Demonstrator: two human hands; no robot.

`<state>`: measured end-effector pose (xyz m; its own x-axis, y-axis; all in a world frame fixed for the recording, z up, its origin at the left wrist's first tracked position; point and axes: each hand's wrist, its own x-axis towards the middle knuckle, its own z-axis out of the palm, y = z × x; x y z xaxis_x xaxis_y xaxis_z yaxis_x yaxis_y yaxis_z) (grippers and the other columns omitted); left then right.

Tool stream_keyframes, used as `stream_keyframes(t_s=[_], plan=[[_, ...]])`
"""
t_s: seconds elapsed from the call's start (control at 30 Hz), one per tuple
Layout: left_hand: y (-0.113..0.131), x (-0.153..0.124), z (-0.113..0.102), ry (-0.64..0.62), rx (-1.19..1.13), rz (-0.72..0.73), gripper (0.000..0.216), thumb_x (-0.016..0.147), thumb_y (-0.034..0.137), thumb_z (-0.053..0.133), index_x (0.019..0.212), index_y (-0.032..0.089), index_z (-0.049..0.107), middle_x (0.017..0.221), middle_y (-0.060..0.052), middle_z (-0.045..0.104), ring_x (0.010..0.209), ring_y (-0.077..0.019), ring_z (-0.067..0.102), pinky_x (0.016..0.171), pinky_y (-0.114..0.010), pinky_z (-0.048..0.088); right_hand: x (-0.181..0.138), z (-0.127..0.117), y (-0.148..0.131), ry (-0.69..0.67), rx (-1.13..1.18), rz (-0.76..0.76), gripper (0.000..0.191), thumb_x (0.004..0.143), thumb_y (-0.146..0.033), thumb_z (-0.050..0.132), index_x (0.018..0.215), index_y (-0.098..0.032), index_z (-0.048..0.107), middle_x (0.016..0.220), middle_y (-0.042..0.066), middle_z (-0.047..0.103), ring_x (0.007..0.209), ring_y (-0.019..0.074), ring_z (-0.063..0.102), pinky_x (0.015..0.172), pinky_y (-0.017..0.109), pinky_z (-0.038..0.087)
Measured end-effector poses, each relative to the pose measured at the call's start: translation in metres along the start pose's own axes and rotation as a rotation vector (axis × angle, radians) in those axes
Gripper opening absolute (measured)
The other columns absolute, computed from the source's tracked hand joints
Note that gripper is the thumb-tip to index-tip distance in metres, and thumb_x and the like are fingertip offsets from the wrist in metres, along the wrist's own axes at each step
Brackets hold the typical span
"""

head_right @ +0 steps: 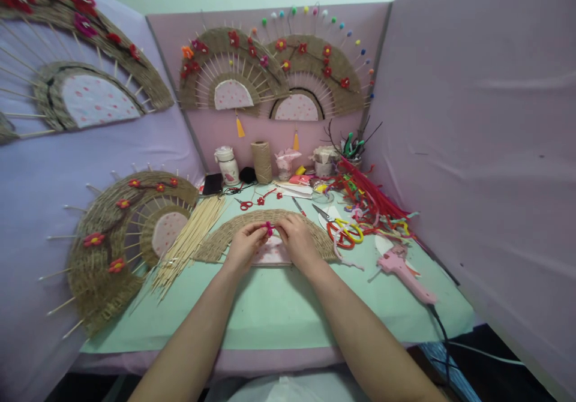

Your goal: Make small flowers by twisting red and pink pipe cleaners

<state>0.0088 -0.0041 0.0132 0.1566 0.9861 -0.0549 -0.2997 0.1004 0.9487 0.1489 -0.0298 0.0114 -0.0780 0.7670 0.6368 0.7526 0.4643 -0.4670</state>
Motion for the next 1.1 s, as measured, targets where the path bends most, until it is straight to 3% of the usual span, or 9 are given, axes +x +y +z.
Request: stream_keyframes(t_s=[0.3, 0.5, 0.63, 0.93, 1.1], plan=[[-0.0012, 0.0002, -0.0012, -0.026, 0.002, 0.009, 0.023, 0.056, 0.028, 0.073, 0.072, 0.014, 0.065, 0.067, -0.002, 0.063, 0.062, -0.0096, 0.056, 0.063, -0.023, 0.044, -0.0012, -0.0003, -0.0035, 0.016, -0.04, -0.021, 0.018, 0.088, -0.023, 0.044, 0.084, -0.02, 0.061, 0.085, 0.006, 0.056, 0.084, 0.0192, 0.051, 0.074, 0.032, 0.043], [-0.0017, -0.0006, 0.0006, -0.064, -0.03, 0.032, 0.024, 0.056, 0.029, 0.074, 0.074, 0.015, 0.066, 0.069, -0.002, 0.064, 0.063, -0.0091, 0.056, 0.066, -0.024, 0.044, -0.0018, -0.0013, -0.0052, 0.117, -0.007, -0.005, 0.018, 0.087, -0.025, 0.046, 0.089, -0.021, 0.063, 0.087, 0.007, 0.058, 0.085, 0.0195, 0.054, 0.077, 0.033, 0.044], [-0.0038, 0.0, 0.0001, -0.085, 0.004, 0.04, 0.025, 0.057, 0.03, 0.073, 0.076, 0.015, 0.067, 0.069, -0.003, 0.064, 0.063, -0.0095, 0.056, 0.066, -0.024, 0.044, -0.0014, -0.0007, -0.0066, 0.116, 0.079, 0.014, 0.02, 0.084, -0.02, 0.047, 0.093, -0.02, 0.065, 0.092, 0.008, 0.063, 0.089, 0.0191, 0.057, 0.081, 0.033, 0.045], [-0.0004, -0.0045, 0.0006, -0.098, 0.147, 0.083, 0.025, 0.062, 0.031, 0.069, 0.081, 0.014, 0.068, 0.077, -0.006, 0.067, 0.069, -0.0129, 0.059, 0.069, -0.026, 0.046, 0.0018, 0.0021, -0.0024, 0.058, 0.36, 0.29, 0.02, 0.079, -0.026, 0.051, 0.084, -0.018, 0.069, 0.087, 0.006, 0.069, 0.08, 0.0175, 0.062, 0.074, 0.03, 0.047], [-0.0018, -0.0029, -0.0014, -0.071, 0.19, 0.086, 0.025, 0.064, 0.032, 0.067, 0.082, 0.015, 0.068, 0.074, -0.005, 0.067, 0.066, -0.0129, 0.059, 0.064, -0.025, 0.046, 0.0007, 0.0008, 0.0012, 0.058, 0.352, 0.284, 0.023, 0.08, -0.028, 0.051, 0.094, -0.018, 0.067, 0.094, 0.008, 0.068, 0.086, 0.0184, 0.061, 0.079, 0.032, 0.046]])
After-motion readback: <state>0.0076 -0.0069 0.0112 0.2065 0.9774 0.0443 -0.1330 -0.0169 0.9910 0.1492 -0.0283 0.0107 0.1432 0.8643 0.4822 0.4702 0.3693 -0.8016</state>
